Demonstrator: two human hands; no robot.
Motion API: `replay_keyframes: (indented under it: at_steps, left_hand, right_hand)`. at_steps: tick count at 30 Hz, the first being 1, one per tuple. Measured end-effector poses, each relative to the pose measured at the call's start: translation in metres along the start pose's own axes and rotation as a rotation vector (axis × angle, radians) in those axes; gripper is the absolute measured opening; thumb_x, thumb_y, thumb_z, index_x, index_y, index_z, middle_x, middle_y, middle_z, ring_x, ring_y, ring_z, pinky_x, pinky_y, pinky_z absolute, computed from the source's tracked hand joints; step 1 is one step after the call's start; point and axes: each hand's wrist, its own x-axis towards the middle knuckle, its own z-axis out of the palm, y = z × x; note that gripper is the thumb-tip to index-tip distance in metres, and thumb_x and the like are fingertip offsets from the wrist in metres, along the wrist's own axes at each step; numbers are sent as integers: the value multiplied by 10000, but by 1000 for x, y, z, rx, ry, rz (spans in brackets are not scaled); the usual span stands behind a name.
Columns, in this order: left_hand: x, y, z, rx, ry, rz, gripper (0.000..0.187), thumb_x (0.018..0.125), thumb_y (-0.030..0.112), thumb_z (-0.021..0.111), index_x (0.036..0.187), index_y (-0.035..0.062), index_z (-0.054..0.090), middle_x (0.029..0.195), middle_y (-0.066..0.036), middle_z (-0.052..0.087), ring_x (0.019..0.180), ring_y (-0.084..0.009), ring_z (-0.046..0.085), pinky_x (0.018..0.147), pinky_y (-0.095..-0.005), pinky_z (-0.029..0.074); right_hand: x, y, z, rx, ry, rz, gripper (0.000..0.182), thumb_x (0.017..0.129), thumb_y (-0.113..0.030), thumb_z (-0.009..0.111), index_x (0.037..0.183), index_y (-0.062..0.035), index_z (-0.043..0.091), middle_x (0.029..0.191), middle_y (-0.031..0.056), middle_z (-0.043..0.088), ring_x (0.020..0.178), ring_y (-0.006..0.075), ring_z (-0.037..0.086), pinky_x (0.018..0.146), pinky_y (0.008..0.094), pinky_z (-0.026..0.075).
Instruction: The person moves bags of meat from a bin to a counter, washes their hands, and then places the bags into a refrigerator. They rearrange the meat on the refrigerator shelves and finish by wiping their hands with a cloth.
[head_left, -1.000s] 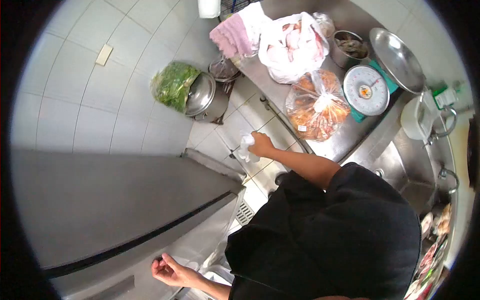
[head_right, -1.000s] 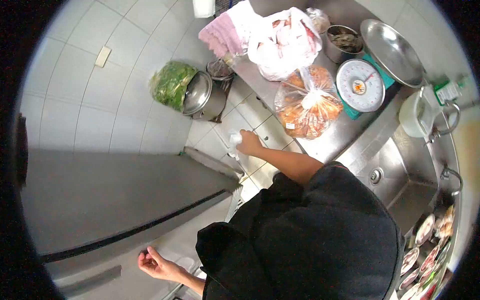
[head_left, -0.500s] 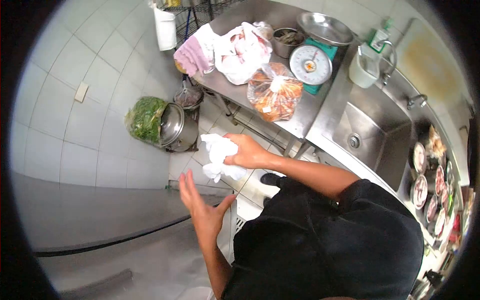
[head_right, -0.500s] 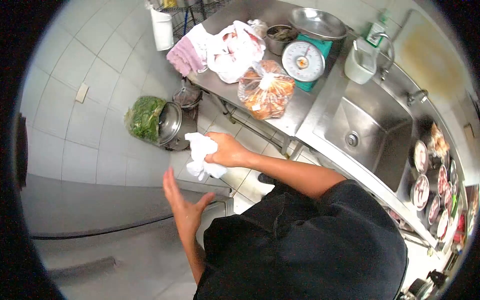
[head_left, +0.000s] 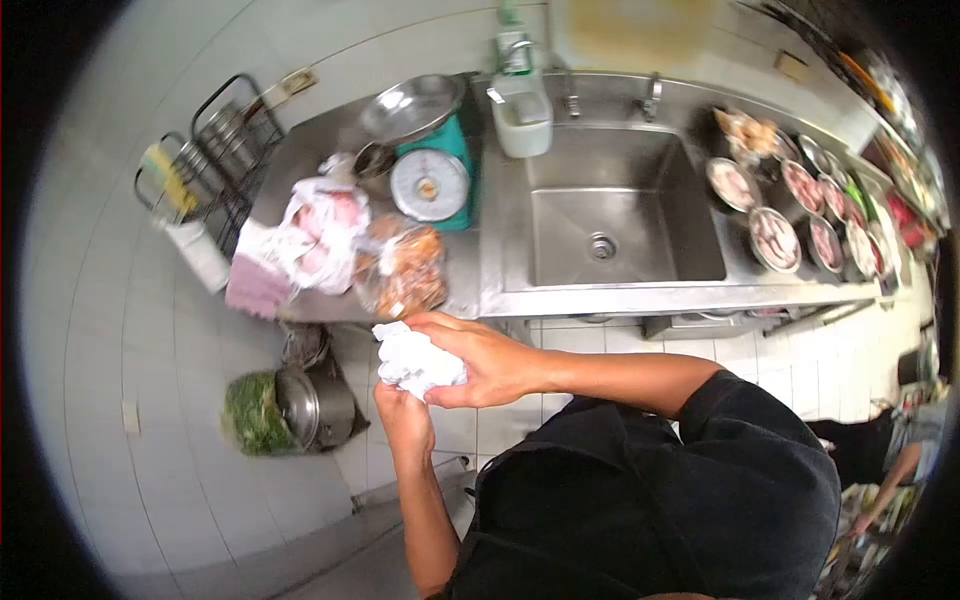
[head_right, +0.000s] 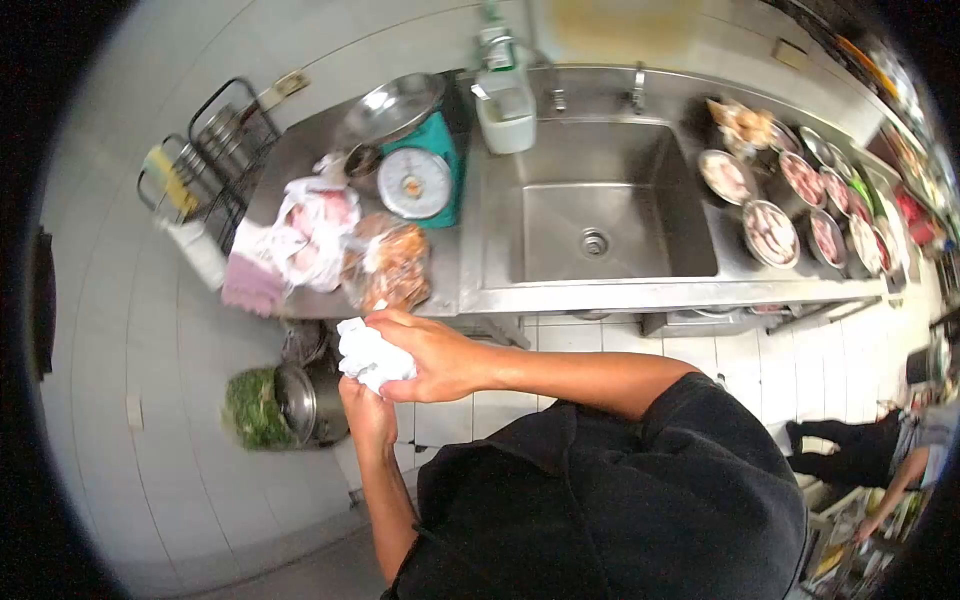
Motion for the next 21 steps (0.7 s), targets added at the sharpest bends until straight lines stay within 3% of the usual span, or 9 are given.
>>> replay_keyframes:
  at_steps: [5,10,15,19,21]
  left_hand:
    - [25,-24,75,-157,-282,-195,339,851,3,575,1188,0,541,1127,-58,597,1004,-152,590,842,-284,481]
    - [35,-30,128,-186,-487,-337,434,840,11,519,1272,20,478,1196,-67,566,1082,-184,546,897,-322,428]
    - [44,-33,186,-204,-716,-366,493,837,-29,529,1319,6,431,1265,-99,524,1140,-207,523,980,-370,402]
    - [56,-44,204,219,-855,-248,486,873,47,550,1334,1,404,1250,-135,527,1066,-211,555,908,-327,435]
    - [63,-45,202,301,-918,-176,452,882,73,581,1309,-2,452,1185,-132,569,1005,-198,585,862,-303,458]
  right_hand:
    - [-39,5,-81,-163,130,135,594,698,-138,750,1213,22,501,1196,182,528,1085,358,544,896,377,458]
    - [-77,9,-131,-289,273,210,584,687,-55,719,1210,-4,466,1176,196,549,1058,371,569,850,383,476]
    - [-99,10,-163,-414,679,204,529,669,-29,684,1164,-24,498,1055,191,604,962,401,607,778,401,503]
    - [-135,5,-197,-760,880,151,404,620,3,660,1018,-7,586,918,159,608,862,368,614,743,389,500]
    - [-167,-2,-209,-909,1027,171,399,606,7,632,1002,-25,597,938,155,587,830,363,603,704,407,502]
